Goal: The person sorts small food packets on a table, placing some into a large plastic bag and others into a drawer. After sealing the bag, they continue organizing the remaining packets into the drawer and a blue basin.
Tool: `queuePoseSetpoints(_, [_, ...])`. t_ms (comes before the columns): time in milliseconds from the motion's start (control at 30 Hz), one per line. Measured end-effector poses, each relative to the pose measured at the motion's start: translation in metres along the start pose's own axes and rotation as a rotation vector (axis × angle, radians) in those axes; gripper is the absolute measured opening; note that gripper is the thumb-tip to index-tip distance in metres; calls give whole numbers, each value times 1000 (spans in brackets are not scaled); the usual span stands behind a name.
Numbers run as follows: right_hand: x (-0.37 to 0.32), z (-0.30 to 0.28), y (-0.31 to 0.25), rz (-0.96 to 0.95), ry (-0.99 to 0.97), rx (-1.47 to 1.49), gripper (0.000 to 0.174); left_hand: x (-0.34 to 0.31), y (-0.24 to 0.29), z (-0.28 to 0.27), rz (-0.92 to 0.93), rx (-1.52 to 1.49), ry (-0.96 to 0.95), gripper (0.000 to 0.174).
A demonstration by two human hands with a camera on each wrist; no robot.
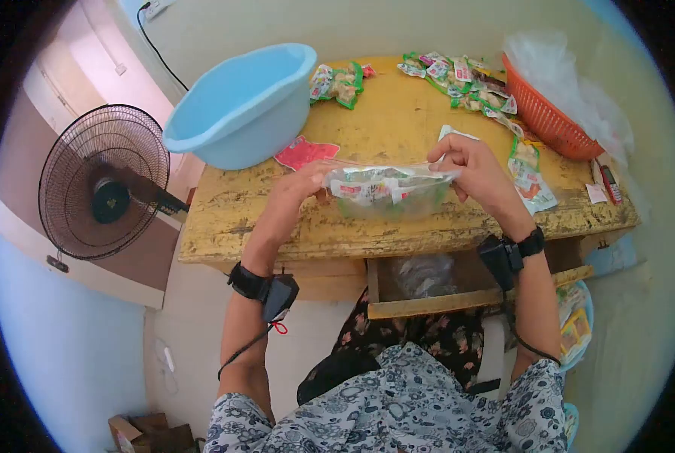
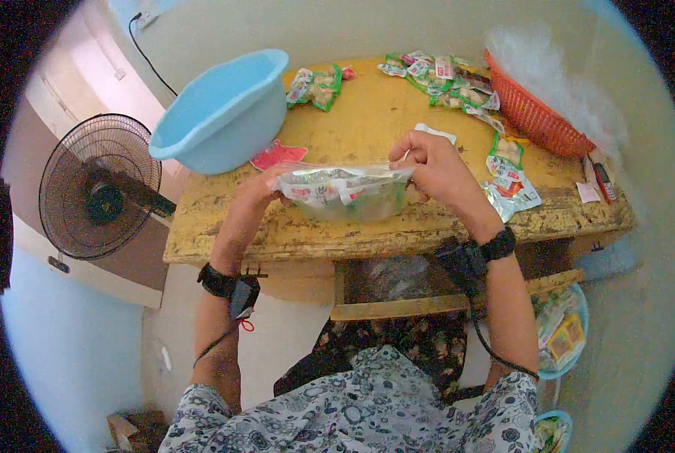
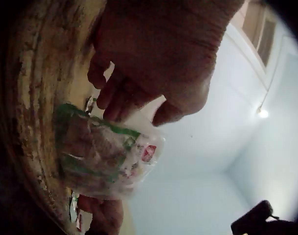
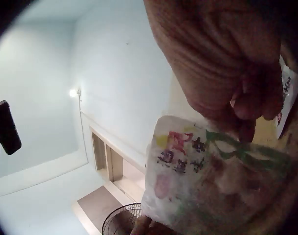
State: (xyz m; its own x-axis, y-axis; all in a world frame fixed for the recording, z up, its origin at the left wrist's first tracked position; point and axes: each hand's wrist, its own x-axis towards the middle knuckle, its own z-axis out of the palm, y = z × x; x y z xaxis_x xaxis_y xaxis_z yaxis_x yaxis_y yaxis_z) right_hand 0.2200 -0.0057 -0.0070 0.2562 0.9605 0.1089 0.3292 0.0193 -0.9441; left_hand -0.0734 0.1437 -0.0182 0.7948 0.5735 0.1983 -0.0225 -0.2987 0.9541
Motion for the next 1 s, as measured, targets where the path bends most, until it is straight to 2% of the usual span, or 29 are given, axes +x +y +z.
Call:
queuePoseSetpoints(33, [1, 0, 5, -14, -5, -1, 11, -2, 0, 1, -18, -19, -12, 51])
queuePoseSetpoints(133, [0, -1, 12, -33, -9, 11, 10, -5, -4, 11, 293, 266, -8, 54])
queuePoseSetpoints(233, [-2, -2, 13, -18, -2, -27, 10, -6, -3, 41, 319, 382, 217, 52])
queuePoseSetpoints(267, [-3, -2, 12, -8, 2, -49, 10, -7, -7, 39, 252, 332, 169, 51])
queuePoseSetpoints(333, [-5, 2, 6, -219, 298, -340, 15, -8, -17, 34, 121, 231, 70, 50])
queuePoseSetpoints(367, [-7, 5, 2, -321, 446, -487, 17, -7, -21, 34, 119, 214, 72, 49])
queuePoseSetpoints(467, [-23, 12, -46, -495, 432, -376, 31, -8, -19, 34, 94, 195, 85, 45])
queuePoseSetpoints(567, [-26, 23, -52, -824, 208, -641, 45, -12, -22, 34, 46, 186, 94, 39])
queuePoseSetpoints(600, [-25, 28, -48, -780, 99, -638, 50, -14, -27, 35, 31, 146, 87, 37])
queuePoseSetpoints(633, [-23, 33, -43, -718, -1, -634, 54, -16, -11, 38, -172, 243, 102, 36])
queuePoseSetpoints(667, [-23, 36, -41, -664, -46, -619, 51, -18, 3, 39, -368, 351, 103, 35])
queuePoseSetpoints(733, [-23, 38, -44, -532, -137, -678, 43, -19, -29, 38, -54, 53, 113, 41])
queuePoseSetpoints(767, [-23, 33, -48, -474, -200, -749, 39, -17, -31, 40, -41, 67, 107, 43])
queuePoseSetpoints(900, [-26, 42, -39, -486, -130, -755, 33, -15, -44, 28, -6, 210, 82, 48])
queuePoseSetpoints(933, [-28, 43, -34, -486, -119, -724, 33, -17, -27, 35, -88, 182, 67, 61])
queuePoseSetpoints(1000, [-27, 45, -36, -502, -115, -681, 32, -12, -39, 31, 78, 246, 55, 82])
